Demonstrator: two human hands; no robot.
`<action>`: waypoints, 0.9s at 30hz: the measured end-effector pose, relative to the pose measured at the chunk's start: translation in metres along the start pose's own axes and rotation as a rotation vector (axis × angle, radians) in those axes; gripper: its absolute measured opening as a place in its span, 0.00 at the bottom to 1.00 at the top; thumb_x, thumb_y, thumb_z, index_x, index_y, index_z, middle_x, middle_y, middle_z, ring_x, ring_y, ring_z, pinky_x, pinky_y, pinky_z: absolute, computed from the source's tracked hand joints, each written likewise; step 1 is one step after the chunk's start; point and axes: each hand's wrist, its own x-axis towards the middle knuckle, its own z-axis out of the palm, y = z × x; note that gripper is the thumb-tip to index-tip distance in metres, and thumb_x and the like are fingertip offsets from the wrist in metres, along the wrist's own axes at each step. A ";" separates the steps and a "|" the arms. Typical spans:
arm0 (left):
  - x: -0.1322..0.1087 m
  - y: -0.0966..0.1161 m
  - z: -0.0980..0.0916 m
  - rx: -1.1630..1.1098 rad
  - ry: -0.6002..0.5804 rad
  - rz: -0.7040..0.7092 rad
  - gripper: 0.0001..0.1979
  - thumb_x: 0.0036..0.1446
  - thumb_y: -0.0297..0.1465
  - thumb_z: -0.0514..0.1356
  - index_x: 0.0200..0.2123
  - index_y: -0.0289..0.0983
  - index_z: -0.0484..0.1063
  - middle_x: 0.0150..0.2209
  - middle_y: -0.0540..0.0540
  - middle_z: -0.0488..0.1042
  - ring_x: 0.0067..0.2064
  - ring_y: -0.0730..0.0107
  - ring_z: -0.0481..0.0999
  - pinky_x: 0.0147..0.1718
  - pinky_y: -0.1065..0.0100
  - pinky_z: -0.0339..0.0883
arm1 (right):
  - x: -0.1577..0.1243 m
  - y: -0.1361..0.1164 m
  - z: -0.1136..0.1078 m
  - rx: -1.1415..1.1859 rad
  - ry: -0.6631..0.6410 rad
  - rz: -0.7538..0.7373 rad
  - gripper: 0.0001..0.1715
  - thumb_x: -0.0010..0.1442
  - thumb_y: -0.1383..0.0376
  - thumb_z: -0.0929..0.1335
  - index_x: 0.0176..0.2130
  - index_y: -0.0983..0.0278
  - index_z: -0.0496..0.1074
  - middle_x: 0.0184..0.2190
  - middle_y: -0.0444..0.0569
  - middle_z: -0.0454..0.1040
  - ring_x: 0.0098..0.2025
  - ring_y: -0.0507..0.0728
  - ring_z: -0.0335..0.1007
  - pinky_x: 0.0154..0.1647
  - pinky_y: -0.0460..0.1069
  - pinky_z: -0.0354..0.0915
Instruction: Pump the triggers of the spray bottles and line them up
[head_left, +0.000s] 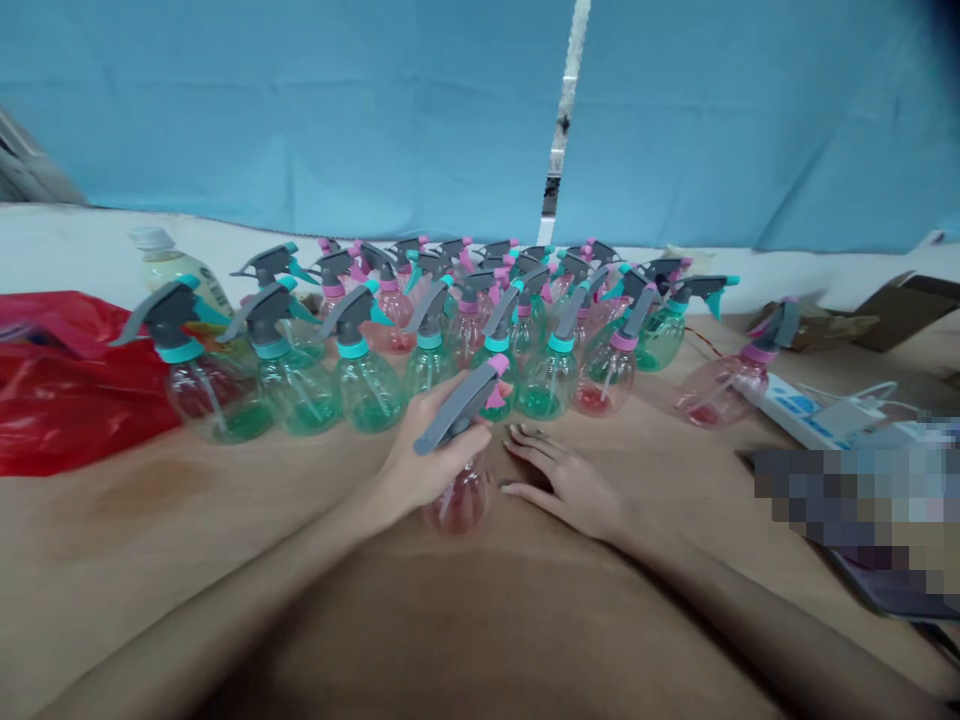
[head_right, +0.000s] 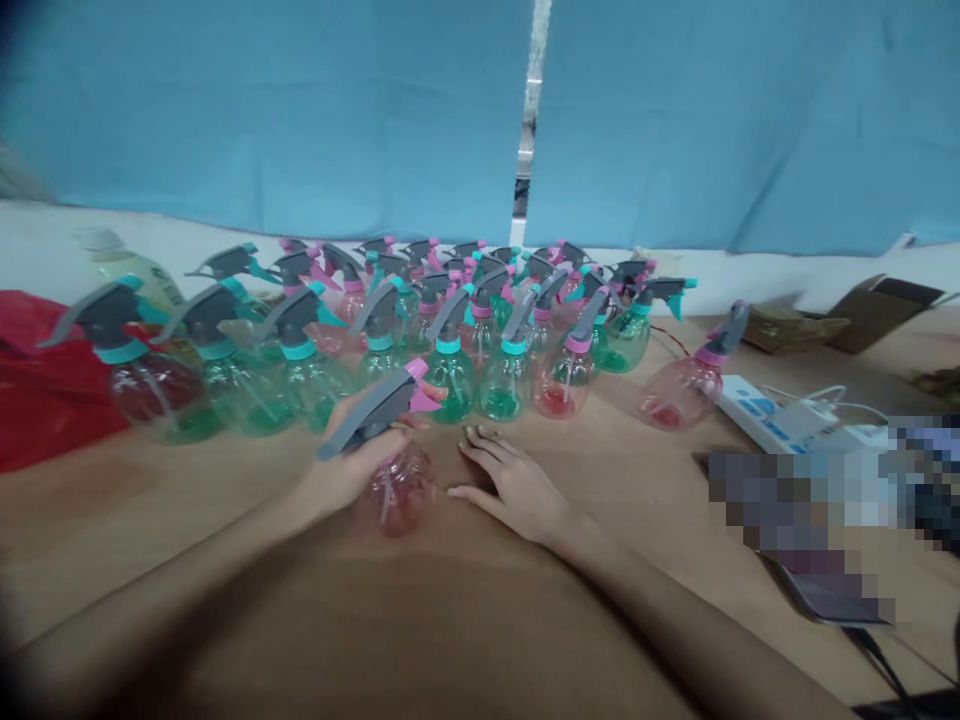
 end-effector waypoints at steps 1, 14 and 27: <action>0.000 0.000 0.000 0.008 0.006 -0.004 0.11 0.46 0.28 0.54 0.36 0.38 0.69 0.27 0.52 0.68 0.27 0.71 0.69 0.33 0.66 0.68 | 0.000 0.000 0.000 0.000 -0.002 0.002 0.36 0.59 0.47 0.60 0.59 0.64 0.60 0.61 0.54 0.58 0.63 0.60 0.51 0.62 0.60 0.52; 0.000 -0.005 0.001 0.072 0.053 0.039 0.06 0.47 0.31 0.54 0.32 0.39 0.66 0.26 0.51 0.70 0.27 0.71 0.70 0.27 0.69 0.65 | 0.000 -0.002 -0.001 0.020 0.006 0.007 0.35 0.59 0.47 0.61 0.58 0.63 0.61 0.60 0.53 0.59 0.63 0.61 0.52 0.62 0.61 0.52; 0.004 0.005 -0.003 0.117 0.060 0.065 0.02 0.44 0.29 0.54 0.25 0.41 0.64 0.24 0.53 0.62 0.26 0.70 0.63 0.24 0.68 0.59 | 0.000 -0.001 -0.001 -0.011 0.000 0.013 0.36 0.59 0.46 0.60 0.59 0.65 0.60 0.60 0.54 0.59 0.63 0.60 0.51 0.63 0.59 0.51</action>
